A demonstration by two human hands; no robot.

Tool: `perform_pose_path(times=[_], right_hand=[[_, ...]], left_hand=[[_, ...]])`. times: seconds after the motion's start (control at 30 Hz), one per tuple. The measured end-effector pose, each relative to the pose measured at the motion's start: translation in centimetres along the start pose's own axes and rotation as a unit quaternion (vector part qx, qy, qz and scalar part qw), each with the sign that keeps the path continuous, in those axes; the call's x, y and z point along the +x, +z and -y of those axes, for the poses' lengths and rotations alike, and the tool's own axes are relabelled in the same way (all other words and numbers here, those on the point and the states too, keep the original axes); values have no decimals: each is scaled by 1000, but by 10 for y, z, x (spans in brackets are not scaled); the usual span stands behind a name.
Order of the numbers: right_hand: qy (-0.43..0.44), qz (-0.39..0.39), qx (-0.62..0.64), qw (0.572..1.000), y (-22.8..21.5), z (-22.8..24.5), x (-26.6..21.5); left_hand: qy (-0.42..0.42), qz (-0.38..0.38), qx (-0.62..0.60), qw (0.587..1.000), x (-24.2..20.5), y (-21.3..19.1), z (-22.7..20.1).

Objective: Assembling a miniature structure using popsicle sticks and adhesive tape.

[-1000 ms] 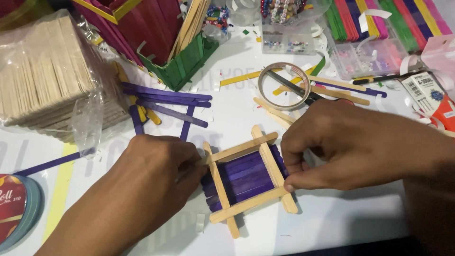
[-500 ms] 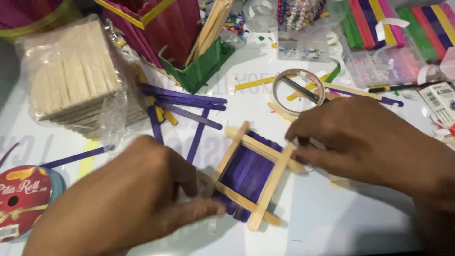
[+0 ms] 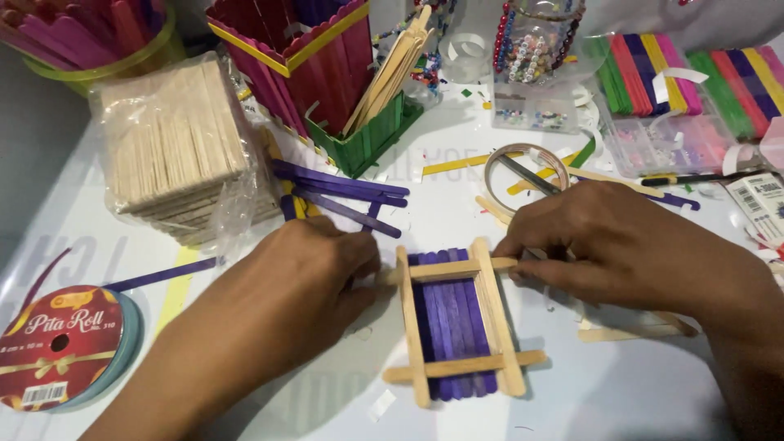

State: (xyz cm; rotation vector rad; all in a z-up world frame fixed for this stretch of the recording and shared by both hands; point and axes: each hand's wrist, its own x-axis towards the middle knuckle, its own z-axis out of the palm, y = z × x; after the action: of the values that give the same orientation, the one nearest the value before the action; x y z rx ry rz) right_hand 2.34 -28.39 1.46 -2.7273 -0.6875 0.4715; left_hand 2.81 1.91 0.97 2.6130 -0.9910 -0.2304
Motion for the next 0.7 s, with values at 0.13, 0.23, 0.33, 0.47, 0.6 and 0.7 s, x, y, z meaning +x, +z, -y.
perform_pose_path(times=[0.13, 0.23, 0.33, 0.47, 0.6, 0.7], right_hand=[[-161, -50, 89, 982, 0, 6, 6], [-219, -72, 128, 964, 13, 12, 13], [-239, -92, 122, 959, 24, 15, 17], [-225, -91, 136, 961, 26, 24, 14], [-269, -102, 135, 948, 30, 22, 19], [-292, -83, 135, 943, 31, 22, 22]], left_hand=[[-41, 29, -38, 998, -6, -15, -4], [110, -87, -82, 987, 3, -4, 3], [209, -81, -122, 967, 12, 0, 3], [229, 9, -134, 964, 20, 3, 5], [216, 5, -115, 970, 27, 11, 9], [265, 19, -123, 956, 30, 14, 11]])
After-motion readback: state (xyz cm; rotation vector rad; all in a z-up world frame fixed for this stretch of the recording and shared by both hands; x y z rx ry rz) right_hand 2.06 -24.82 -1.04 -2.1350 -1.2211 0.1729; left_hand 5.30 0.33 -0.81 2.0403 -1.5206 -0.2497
